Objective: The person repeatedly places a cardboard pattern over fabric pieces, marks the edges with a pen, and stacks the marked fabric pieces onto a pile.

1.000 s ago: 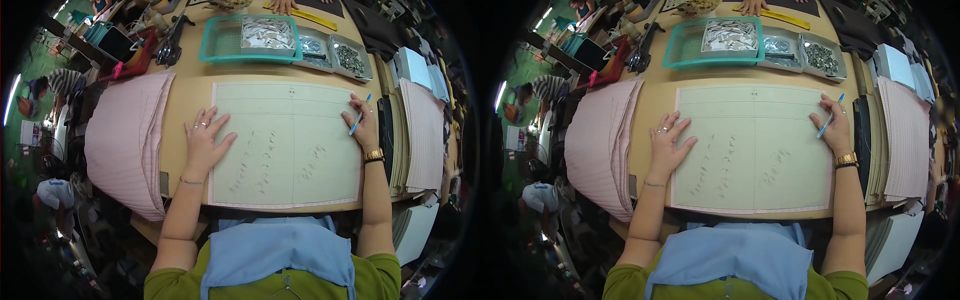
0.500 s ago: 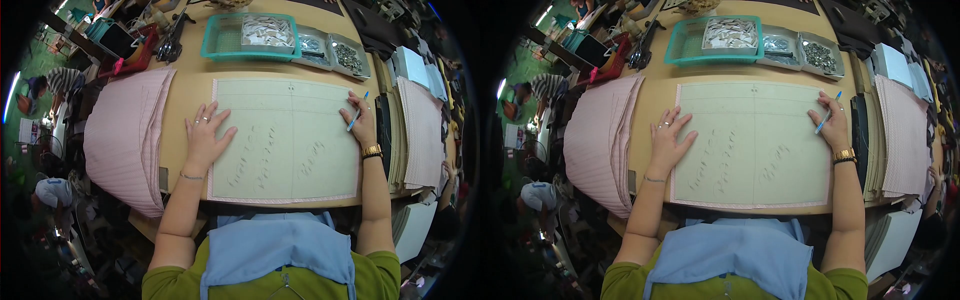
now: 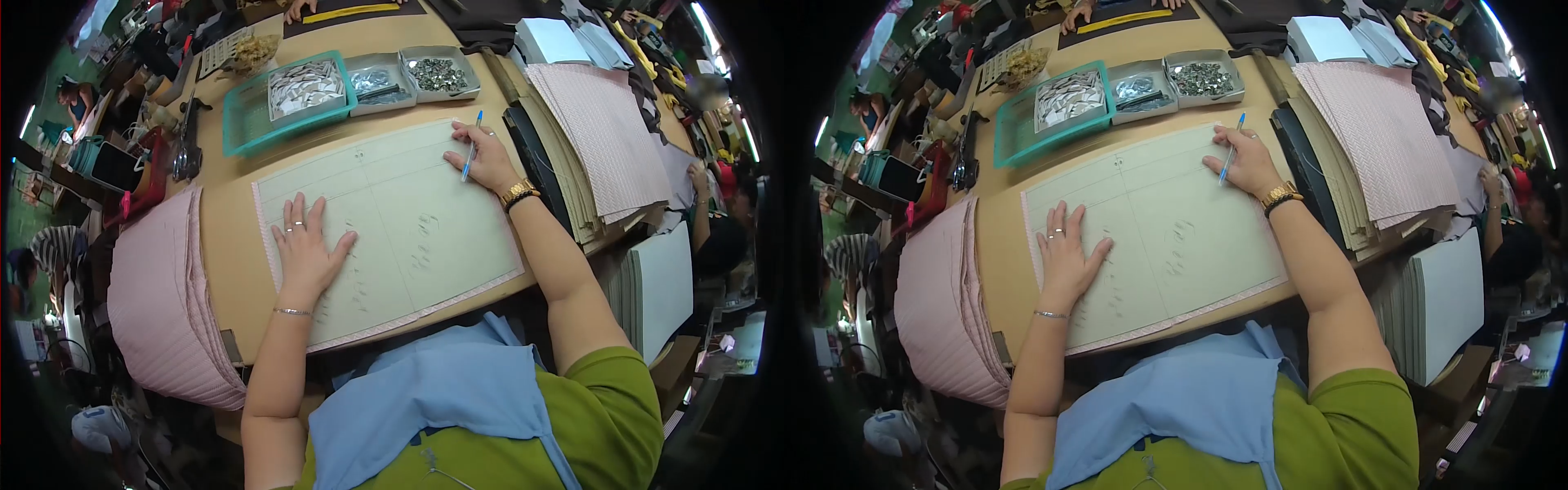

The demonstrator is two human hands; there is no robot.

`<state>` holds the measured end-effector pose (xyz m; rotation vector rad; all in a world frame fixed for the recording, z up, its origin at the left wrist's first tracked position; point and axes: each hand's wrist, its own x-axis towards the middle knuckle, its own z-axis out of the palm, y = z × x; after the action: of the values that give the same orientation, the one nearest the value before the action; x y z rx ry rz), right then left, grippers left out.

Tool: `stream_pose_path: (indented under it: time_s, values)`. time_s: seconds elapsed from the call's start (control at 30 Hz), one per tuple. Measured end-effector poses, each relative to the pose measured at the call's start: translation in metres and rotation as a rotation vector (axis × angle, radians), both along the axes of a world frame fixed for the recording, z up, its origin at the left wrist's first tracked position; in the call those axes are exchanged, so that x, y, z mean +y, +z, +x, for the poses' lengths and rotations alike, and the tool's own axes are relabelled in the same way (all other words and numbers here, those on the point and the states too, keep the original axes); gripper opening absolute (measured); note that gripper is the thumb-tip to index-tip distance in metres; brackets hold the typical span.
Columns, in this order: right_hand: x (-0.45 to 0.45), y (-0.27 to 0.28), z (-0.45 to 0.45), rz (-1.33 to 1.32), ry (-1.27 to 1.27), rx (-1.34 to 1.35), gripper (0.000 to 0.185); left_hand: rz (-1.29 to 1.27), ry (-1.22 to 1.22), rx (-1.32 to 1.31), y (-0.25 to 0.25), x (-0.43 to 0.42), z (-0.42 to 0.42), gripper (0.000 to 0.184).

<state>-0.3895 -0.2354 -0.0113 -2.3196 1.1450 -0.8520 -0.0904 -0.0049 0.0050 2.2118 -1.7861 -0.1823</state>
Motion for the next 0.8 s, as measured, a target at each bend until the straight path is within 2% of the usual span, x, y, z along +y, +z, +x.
stream_pose_path:
  time_s: [0.07,0.17,0.27,0.33,0.37,0.53,0.6,0.67,0.7,0.8]
  values:
    - [0.000,-0.001,0.001,-0.012,0.010,-0.005,0.044,0.007,0.002,-0.003,0.001,0.000,0.000,0.076]
    - [-0.038,-0.033,-0.003,0.288,-0.021,-0.554,0.039,0.033,0.006,-0.015,0.003,0.000,-0.001,0.078]
    - [-0.026,0.009,0.011,0.357,-0.166,-0.861,0.054,0.022,0.021,-0.038,-0.002,-0.002,-0.002,0.079]
    - [-0.013,0.023,0.051,0.384,-0.116,-0.867,0.071,0.018,0.035,-0.046,-0.004,-0.001,0.000,0.080]
    - [-0.008,0.026,0.071,0.506,-0.022,-0.946,0.056,0.019,0.039,-0.041,-0.003,-0.001,0.000,0.080]
    - [0.036,0.032,0.198,0.690,0.325,-0.716,0.031,-0.012,0.043,-0.007,-0.004,-0.001,0.000,0.081]
    - [0.047,0.020,0.244,0.660,0.404,-0.635,0.030,0.005,0.041,-0.004,-0.002,-0.001,0.000,0.083]
    - [0.049,0.002,0.281,0.523,0.412,-0.500,0.029,0.026,0.038,0.006,0.000,-0.001,0.001,0.086]
    - [0.057,0.005,0.293,0.427,0.394,-0.475,0.027,0.039,0.035,0.010,0.000,0.000,0.002,0.087]
    - [0.067,0.020,0.306,0.359,0.387,-0.284,0.023,0.053,0.039,-0.008,-0.001,-0.001,0.002,0.091]
